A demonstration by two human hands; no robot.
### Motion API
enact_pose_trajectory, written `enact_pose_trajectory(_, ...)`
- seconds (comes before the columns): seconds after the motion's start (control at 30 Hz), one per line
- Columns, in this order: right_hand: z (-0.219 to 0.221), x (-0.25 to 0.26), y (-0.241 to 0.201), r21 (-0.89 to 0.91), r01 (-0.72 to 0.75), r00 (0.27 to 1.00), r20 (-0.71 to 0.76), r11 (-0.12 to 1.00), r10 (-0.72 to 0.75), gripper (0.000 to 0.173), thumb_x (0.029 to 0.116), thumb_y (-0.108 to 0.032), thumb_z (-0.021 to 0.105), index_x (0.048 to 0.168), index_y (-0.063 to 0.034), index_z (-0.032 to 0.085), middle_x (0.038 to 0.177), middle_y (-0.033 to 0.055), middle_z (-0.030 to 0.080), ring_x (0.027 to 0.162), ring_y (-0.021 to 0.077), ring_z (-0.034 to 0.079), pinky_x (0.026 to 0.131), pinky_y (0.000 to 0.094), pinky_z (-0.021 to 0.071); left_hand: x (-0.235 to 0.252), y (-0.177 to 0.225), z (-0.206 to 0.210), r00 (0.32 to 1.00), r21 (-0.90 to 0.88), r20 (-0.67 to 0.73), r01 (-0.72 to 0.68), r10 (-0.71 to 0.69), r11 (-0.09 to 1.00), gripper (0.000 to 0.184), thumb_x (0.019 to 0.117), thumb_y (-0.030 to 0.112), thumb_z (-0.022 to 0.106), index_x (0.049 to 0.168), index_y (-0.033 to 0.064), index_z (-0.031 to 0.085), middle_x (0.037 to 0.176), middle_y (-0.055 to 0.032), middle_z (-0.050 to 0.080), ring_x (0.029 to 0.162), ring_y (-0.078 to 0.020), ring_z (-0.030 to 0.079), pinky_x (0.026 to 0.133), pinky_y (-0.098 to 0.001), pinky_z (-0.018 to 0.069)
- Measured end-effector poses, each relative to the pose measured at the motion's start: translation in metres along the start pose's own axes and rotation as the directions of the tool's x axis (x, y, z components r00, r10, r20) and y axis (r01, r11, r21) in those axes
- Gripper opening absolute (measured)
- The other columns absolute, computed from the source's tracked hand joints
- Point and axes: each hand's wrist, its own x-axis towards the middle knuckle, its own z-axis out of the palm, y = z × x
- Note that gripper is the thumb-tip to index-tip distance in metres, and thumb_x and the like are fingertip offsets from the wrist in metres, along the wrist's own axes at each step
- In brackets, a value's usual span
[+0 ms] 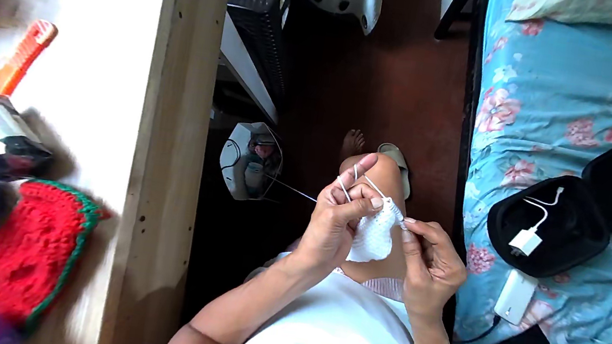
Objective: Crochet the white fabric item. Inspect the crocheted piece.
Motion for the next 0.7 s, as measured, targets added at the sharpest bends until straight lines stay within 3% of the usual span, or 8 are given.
enact_pose_trajectory(0.13,0.000,0.000,-0.003,0.136,-0.108,0.994,0.007,0.985,0.108,0.019,0.0933,0.006,0.062,0.109,-0.0003,0.072,0.101,-0.0018,0.073,0.089,0.0010,0.068,0.081,0.0175,0.0582,0.000,-0.001,0.000,1.000,-0.013,0.016,0.002,-0.001,1.000,0.060,0.0911,-0.005,0.055,0.149,0.0072,0.048,0.069,-0.0013,0.062,0.065,-0.0087,0.064,0.072,-0.0270,0.0580)
enact_pose_trajectory(0.2,0.000,0.000,-0.004,0.228,-0.180,0.983,0.027,0.957,0.179,0.022,0.0929,0.007,0.061,0.111,-0.0014,0.071,0.100,-0.0019,0.074,0.084,0.0013,0.068,0.075,0.0171,0.0578,0.000,-0.001,0.000,1.000,-0.008,0.021,-0.001,0.001,1.000,0.060,0.0902,-0.005,0.056,0.148,0.0078,0.050,0.070,-0.0016,0.063,0.065,-0.0088,0.064,0.072,-0.0267,0.0579)
enact_pose_trajectory(0.33,-0.003,0.004,-0.006,0.450,-0.389,0.921,0.182,0.804,0.345,0.030,0.0954,0.003,0.058,0.123,-0.0034,0.068,0.095,0.0001,0.073,0.067,-0.0016,0.058,0.056,0.0133,0.0456,-0.001,-0.008,-0.002,0.991,0.166,0.065,-0.128,0.118,0.978,0.069,0.0860,-0.009,0.060,0.151,0.0077,0.045,0.077,-0.0020,0.069,0.069,-0.0084,0.066,0.074,-0.0271,0.0583)
enact_pose_trajectory(0.43,-0.009,0.011,-0.007,0.437,-0.421,0.903,0.280,0.795,0.324,0.033,0.0986,-0.001,0.056,0.129,-0.0034,0.068,0.098,-0.0022,0.073,0.069,-0.0042,0.057,0.058,0.0120,0.0452,-0.003,-0.013,-0.002,0.977,0.254,0.121,-0.200,0.174,0.946,0.069,0.0836,-0.012,0.063,0.149,0.0054,0.048,0.080,0.0009,0.070,0.072,-0.0062,0.066,0.075,-0.0254,0.0573)
enact_pose_trajectory(0.5,-0.011,0.015,-0.007,0.399,-0.405,0.907,0.285,0.822,0.309,0.030,0.0978,0.001,0.056,0.123,-0.0020,0.072,0.098,-0.0025,0.074,0.071,-0.0052,0.058,0.061,0.0116,0.0466,-0.001,-0.012,-0.007,0.979,0.250,0.137,-0.183,0.153,0.951,0.054,0.0854,-0.008,0.063,0.138,0.0053,0.060,0.083,0.0007,0.071,0.075,-0.0066,0.067,0.076,-0.0263,0.0576)
enact_pose_trajectory(0.57,-0.013,0.018,-0.006,0.401,-0.421,0.902,0.283,0.814,0.327,0.028,0.0968,0.002,0.057,0.119,-0.0025,0.074,0.099,-0.0011,0.075,0.070,-0.0047,0.059,0.062,0.0121,0.0478,0.003,-0.009,-0.015,0.986,0.211,0.133,-0.123,0.096,0.970,0.019,0.0934,0.007,0.061,0.106,0.0108,0.075,0.088,0.0008,0.073,0.080,-0.0064,0.068,0.077,-0.0264,0.0570)
enact_pose_trajectory(0.6,-0.014,0.019,-0.006,0.411,-0.434,0.896,0.283,0.802,0.341,0.028,0.0967,0.002,0.057,0.118,-0.0027,0.075,0.098,-0.0007,0.075,0.069,-0.0046,0.058,0.061,0.0122,0.0476,0.006,-0.006,-0.019,0.989,0.198,0.142,-0.075,0.047,0.977,0.018,0.0972,0.019,0.058,0.090,0.0146,0.075,0.087,0.0021,0.073,0.080,-0.0052,0.068,0.076,-0.0251,0.0559)
enact_pose_trajectory(0.7,-0.018,0.021,-0.003,0.442,-0.483,0.874,0.292,0.756,0.387,0.027,0.0969,0.000,0.058,0.117,-0.0041,0.075,0.088,-0.0013,0.072,0.061,-0.0052,0.052,0.053,0.0113,0.0416,0.017,0.009,-0.038,0.967,0.081,0.245,0.046,-0.065,0.996,0.034,0.0970,0.030,0.052,0.082,0.0123,0.077,0.093,-0.0030,0.075,0.090,-0.0129,0.072,0.085,-0.0305,0.0575)
